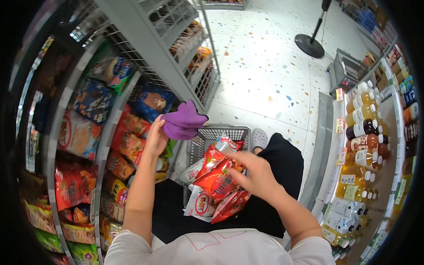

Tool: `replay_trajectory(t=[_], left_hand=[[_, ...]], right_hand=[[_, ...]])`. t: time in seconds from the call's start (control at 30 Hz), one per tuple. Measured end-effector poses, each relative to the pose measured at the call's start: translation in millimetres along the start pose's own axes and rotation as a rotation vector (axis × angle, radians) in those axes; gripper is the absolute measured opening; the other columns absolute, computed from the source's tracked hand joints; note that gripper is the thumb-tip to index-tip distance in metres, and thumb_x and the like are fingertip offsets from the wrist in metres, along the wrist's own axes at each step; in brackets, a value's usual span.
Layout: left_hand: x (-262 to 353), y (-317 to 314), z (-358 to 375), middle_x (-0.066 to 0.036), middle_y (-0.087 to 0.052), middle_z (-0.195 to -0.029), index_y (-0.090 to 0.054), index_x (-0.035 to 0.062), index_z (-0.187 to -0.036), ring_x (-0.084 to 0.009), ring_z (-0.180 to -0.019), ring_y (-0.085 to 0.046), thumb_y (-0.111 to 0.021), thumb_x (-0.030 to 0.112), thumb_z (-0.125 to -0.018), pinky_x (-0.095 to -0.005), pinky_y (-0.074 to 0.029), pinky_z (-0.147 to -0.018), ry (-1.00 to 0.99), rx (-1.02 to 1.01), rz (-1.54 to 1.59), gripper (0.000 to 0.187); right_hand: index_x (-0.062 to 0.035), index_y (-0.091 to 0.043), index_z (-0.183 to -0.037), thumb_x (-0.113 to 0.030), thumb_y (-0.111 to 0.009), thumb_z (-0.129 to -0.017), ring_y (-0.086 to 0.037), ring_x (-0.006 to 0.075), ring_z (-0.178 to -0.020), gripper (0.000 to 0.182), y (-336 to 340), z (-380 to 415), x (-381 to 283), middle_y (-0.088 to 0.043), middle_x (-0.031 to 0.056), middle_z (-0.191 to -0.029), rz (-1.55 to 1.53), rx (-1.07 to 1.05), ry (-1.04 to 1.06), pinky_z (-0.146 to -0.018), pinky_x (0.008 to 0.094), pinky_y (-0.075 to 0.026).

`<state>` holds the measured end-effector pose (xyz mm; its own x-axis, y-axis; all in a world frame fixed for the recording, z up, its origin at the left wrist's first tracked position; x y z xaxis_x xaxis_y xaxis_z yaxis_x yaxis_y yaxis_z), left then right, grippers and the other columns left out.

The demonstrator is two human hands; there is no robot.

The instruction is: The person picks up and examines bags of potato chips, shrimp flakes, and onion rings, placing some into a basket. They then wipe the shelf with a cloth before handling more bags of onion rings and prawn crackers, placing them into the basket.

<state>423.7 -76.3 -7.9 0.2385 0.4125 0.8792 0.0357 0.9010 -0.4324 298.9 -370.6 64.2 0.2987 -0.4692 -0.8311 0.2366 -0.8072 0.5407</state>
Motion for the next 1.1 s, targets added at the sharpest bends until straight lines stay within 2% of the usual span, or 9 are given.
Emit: replay_trajectory(t=[0.13,0.27,0.33,0.37,0.57,0.6,0.7,0.83,1.1], left_hand=[[95,-49,63,-0.003,-0.061,-0.106,-0.053,0.0054,-0.108,-0.0140,-0.096,-0.060,-0.048,0.017,-0.094,-0.0311,-0.048,-0.085,-0.116,-0.137,-0.044,0.019],[146,-64,109,-0.001,-0.061,-0.098,-0.054,0.0058,-0.105,-0.0089,-0.087,-0.059,-0.050,0.015,-0.094,-0.0265,-0.048,-0.077,-0.189,-0.112,-0.156,0.015],[171,-59,129,0.002,-0.060,-0.088,-0.054,0.0065,-0.100,-0.0045,-0.077,-0.057,-0.051,0.013,-0.095,-0.0213,-0.046,-0.069,-0.261,-0.080,-0.356,0.009],[180,-54,139,0.003,-0.059,-0.081,-0.056,0.0060,-0.095,-0.0024,-0.072,-0.055,-0.053,0.011,-0.094,-0.0183,-0.044,-0.064,-0.281,0.043,-0.379,0.006],[177,-53,186,-0.007,-0.060,-0.086,-0.059,-0.0007,-0.095,-0.0175,-0.079,-0.059,-0.063,0.011,-0.083,-0.0295,-0.047,-0.073,-0.580,0.317,-0.928,0.017],[173,-86,200,-0.010,-0.062,-0.095,-0.059,0.0013,-0.097,-0.0226,-0.087,-0.061,-0.067,0.008,-0.080,-0.0312,-0.050,-0.075,-0.773,0.132,-1.163,0.020],[131,-136,243,-0.011,-0.062,-0.115,-0.064,0.0098,-0.104,-0.0315,-0.113,-0.056,-0.071,0.017,-0.077,-0.0459,-0.040,-0.099,-1.008,-0.178,-1.521,0.029],[99,-122,285,-0.005,-0.068,-0.101,-0.067,0.0109,-0.093,-0.0214,-0.093,-0.066,-0.066,0.017,-0.083,-0.0364,-0.052,-0.082,-1.359,-0.420,-1.129,0.011],[12,-3,165,-0.007,-0.068,-0.086,-0.069,0.0082,-0.092,-0.0269,-0.079,-0.064,-0.064,0.020,-0.086,-0.0365,-0.049,-0.066,-0.722,-0.252,-1.077,0.014]], right_hand=[[-0.0043,-0.055,-0.126,-0.017,-0.073,-0.080,-0.059,0.0250,-0.112,0.051,-13,-67,-65,-0.059,0.0163,-0.123,-0.145,0.318,0.323,-0.083,0.0341,-0.051],[-0.0022,-0.057,-0.122,-0.020,-0.071,-0.082,-0.063,0.0206,-0.099,0.046,-51,-99,-99,-0.064,0.0143,-0.110,-0.489,0.254,0.395,-0.079,0.0316,-0.052],[0.0034,-0.059,-0.115,-0.022,-0.070,-0.083,-0.065,0.0169,-0.083,0.042,-75,-107,-86,-0.068,0.0106,-0.094,-0.392,-0.189,0.053,-0.073,0.0294,-0.052],[0.0011,-0.063,-0.112,-0.023,-0.065,-0.089,-0.064,0.0147,-0.070,0.034,-76,-108,-88,-0.068,0.0048,-0.084,-0.411,-0.115,0.083,-0.068,0.0292,-0.052],[-0.0057,-0.054,-0.127,-0.028,-0.050,-0.099,-0.064,0.0172,-0.094,0.036,-108,-95,-146,-0.065,0.0071,-0.110,-1.338,-0.431,-0.303,-0.083,0.0333,-0.052],[-0.0006,-0.049,-0.130,-0.029,-0.049,-0.098,-0.063,0.0205,-0.104,0.043,-115,-91,-166,-0.062,0.0116,-0.119,-1.656,-0.570,-0.352,-0.090,0.0368,-0.051],[-0.0031,-0.046,-0.133,-0.027,-0.050,-0.097,-0.057,0.0239,-0.115,0.043,-120,-102,-161,-0.056,0.0121,-0.128,-1.527,-0.469,-0.456,-0.097,0.0432,-0.047],[-0.0071,-0.046,-0.132,-0.023,-0.062,-0.092,-0.056,0.0238,-0.116,0.046,-111,-134,-171,-0.059,0.0094,-0.124,-1.464,-0.383,-0.330,-0.095,0.0419,-0.048],[-0.0033,-0.051,-0.125,-0.031,-0.061,-0.093,-0.063,0.0247,-0.101,0.044,-73,-226,-233,-0.064,0.0127,-0.113,-1.315,-0.124,-0.217,-0.091,0.0425,-0.051]])
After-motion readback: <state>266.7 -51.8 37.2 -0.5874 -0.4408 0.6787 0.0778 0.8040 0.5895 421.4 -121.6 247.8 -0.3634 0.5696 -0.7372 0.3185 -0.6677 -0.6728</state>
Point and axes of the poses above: each hand's wrist, its own z-axis away from the middle knuckle, its own y-axis out of the back of the hand, x = y × z, the point moved 6 cm from there along -z, towards the middle knuckle
